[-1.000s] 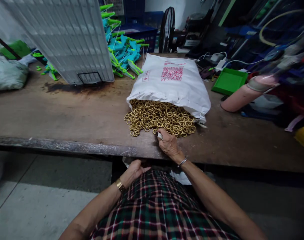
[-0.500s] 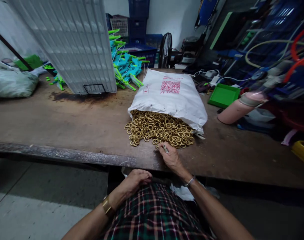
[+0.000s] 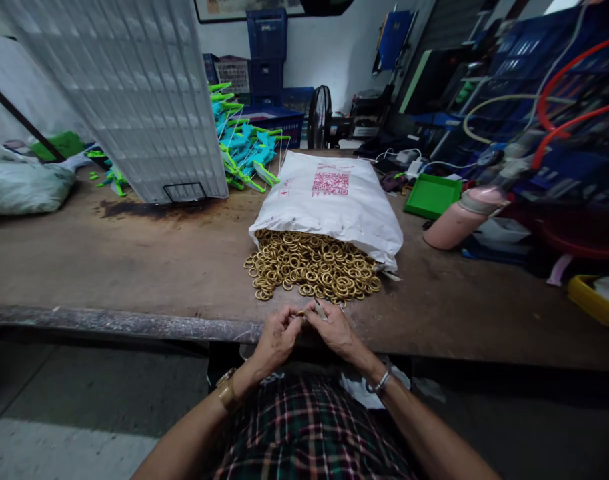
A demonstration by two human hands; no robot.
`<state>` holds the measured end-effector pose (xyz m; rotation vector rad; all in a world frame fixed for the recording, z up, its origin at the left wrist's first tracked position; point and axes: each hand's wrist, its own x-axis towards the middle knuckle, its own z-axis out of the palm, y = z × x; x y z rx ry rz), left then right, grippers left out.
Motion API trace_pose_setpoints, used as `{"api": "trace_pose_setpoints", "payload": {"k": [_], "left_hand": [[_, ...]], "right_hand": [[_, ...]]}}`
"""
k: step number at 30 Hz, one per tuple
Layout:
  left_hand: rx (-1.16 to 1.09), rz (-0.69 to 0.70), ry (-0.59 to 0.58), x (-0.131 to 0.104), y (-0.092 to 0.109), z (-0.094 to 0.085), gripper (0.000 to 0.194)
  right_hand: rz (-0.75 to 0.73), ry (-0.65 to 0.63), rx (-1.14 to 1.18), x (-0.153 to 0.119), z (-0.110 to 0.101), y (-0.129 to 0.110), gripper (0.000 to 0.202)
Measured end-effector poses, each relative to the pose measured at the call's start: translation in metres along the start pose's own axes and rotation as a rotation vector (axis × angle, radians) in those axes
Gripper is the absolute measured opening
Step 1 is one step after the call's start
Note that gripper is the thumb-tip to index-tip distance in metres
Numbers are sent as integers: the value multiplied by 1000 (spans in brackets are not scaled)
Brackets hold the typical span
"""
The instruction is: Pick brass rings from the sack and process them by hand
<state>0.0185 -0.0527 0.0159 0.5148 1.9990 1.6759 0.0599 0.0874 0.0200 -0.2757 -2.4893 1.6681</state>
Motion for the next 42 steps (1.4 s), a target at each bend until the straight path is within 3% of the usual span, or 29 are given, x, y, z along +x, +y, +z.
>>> {"api": "trace_pose_setpoints", "payload": {"k": [5, 9, 12, 20, 27, 36, 42], "left_hand": [[-65, -36, 65, -1, -2, 6, 22], [-154, -40, 91, -1, -3, 10, 22], [-185, -36, 129, -1, -4, 11, 21], [-245, -67, 149, -5, -7, 4, 21], [-245, -128, 153, -10, -2, -5, 22], [-262, -175, 123, -20, 0, -14, 27], [-556, -285, 12, -22, 1, -21, 32]], "right_hand": [[143, 24, 194, -6, 6, 2, 21], [346, -74, 575, -9, 15, 0, 30], [410, -114, 732, -9, 18, -4, 35], [365, -84, 534, 3, 25, -4, 32], [160, -108, 132, 14, 23, -8, 30], [109, -173, 36, 15, 23, -14, 25], [104, -204, 50, 14, 26, -18, 24]]}}
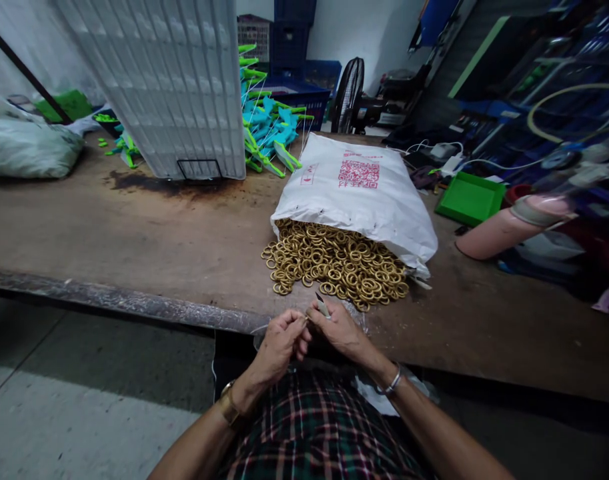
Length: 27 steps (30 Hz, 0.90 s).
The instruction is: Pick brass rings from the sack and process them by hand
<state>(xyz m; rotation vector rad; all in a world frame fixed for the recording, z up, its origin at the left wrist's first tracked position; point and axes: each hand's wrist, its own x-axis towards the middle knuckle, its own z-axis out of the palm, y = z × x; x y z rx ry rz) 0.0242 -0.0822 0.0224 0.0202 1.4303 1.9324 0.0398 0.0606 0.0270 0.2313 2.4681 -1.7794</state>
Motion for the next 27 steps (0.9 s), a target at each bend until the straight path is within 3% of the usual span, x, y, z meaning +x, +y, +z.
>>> {"api": "trace_pose_setpoints", "payload": {"k": [4, 8, 14, 27], "left_hand": [[-160, -25, -62, -1, 0, 1, 34], [-202, 34, -56, -1, -1, 2, 36], [-131, 93, -36, 3, -3, 0, 35], [41, 158, -20, 6, -12, -5, 33]], "right_hand": [[4, -4, 1, 0, 0, 2, 25], [-55, 110, -179, -1, -1, 8, 22], [-196, 5, -378, -9, 3, 14, 15], [-292, 8, -573, -11, 7, 20, 22]]}}
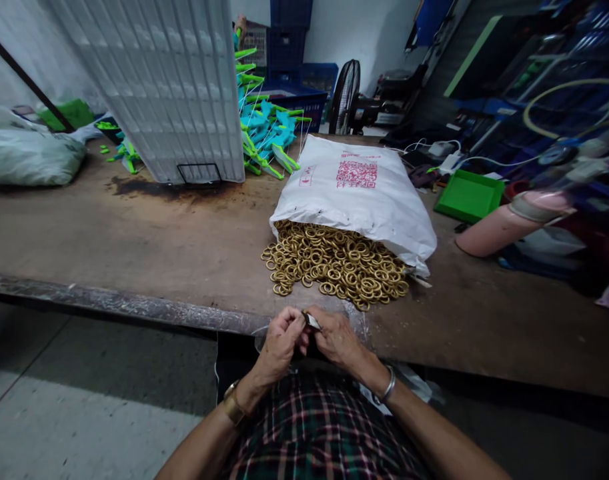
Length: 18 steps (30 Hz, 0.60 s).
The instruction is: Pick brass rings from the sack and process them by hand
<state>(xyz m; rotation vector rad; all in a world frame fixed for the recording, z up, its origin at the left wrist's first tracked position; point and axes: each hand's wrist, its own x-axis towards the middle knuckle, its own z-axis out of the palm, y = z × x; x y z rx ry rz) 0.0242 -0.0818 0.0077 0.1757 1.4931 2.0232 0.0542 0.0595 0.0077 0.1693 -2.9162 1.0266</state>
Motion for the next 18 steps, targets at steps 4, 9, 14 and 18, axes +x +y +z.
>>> {"api": "trace_pose_setpoints", "payload": {"k": [4, 9, 14, 18], "left_hand": [[22, -3, -6, 0, 1, 0, 32], [25, 0, -25, 0, 0, -2, 31], [46, -2, -44, 0, 0, -5, 33], [69, 15, -37, -1, 3, -3, 31]], "right_hand": [[-4, -1, -32, -1, -1, -1, 22], [-29, 9, -13, -2, 0, -1, 19], [-39, 14, -8, -3, 2, -1, 18], [-24, 39, -56, -3, 1, -2, 20]]}}
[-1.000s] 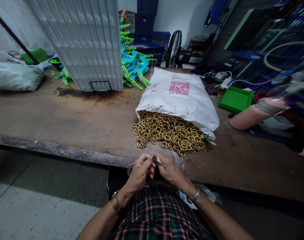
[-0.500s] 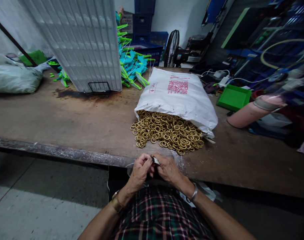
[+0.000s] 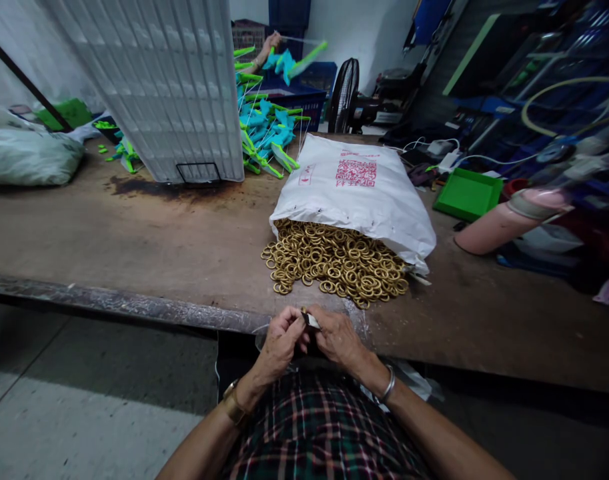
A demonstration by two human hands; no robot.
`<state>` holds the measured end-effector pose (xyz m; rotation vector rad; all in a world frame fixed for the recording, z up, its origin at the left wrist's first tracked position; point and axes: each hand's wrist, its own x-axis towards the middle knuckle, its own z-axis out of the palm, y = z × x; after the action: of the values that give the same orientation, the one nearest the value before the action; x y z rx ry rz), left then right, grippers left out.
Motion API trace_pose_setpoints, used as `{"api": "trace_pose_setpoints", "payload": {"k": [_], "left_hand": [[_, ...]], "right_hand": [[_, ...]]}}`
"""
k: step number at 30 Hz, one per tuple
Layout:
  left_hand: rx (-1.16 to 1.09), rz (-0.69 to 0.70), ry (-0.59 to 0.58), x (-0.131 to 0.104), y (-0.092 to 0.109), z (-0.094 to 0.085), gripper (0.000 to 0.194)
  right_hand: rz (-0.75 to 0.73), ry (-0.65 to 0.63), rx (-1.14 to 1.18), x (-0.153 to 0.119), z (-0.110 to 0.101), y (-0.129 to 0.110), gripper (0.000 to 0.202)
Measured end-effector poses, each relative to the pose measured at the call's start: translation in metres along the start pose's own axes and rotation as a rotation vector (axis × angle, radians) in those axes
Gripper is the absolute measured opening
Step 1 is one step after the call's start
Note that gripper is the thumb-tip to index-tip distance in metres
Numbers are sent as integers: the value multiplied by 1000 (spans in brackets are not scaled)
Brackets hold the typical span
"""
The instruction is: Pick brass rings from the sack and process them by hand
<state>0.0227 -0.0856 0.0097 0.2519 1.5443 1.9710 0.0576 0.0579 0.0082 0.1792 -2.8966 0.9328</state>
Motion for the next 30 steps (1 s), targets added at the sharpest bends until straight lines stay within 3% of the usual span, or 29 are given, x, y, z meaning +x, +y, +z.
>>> {"api": "trace_pose_setpoints", "payload": {"k": [9, 14, 19, 24, 27, 30], "left_hand": [[24, 21, -14, -1, 2, 0, 34], [29, 5, -34, -1, 1, -4, 35], [17, -11, -52, -8, 9, -4, 34], [-153, -30, -183, -14, 19, 7, 30], [-347, -89, -115, -9, 20, 11, 29], [-428, -115, -10, -3, 17, 9, 24]], "right_hand": [[33, -39, 1, 2, -2, 0, 20], [35, -163, 4, 5, -7, -3, 19], [158, -248, -163, 10, -11, -4, 22], [269, -86, -326, 15, -14, 15, 28], [307, 50, -371, 20, -16, 26, 27], [347, 85, -412, 27, -18, 29, 30]]}}
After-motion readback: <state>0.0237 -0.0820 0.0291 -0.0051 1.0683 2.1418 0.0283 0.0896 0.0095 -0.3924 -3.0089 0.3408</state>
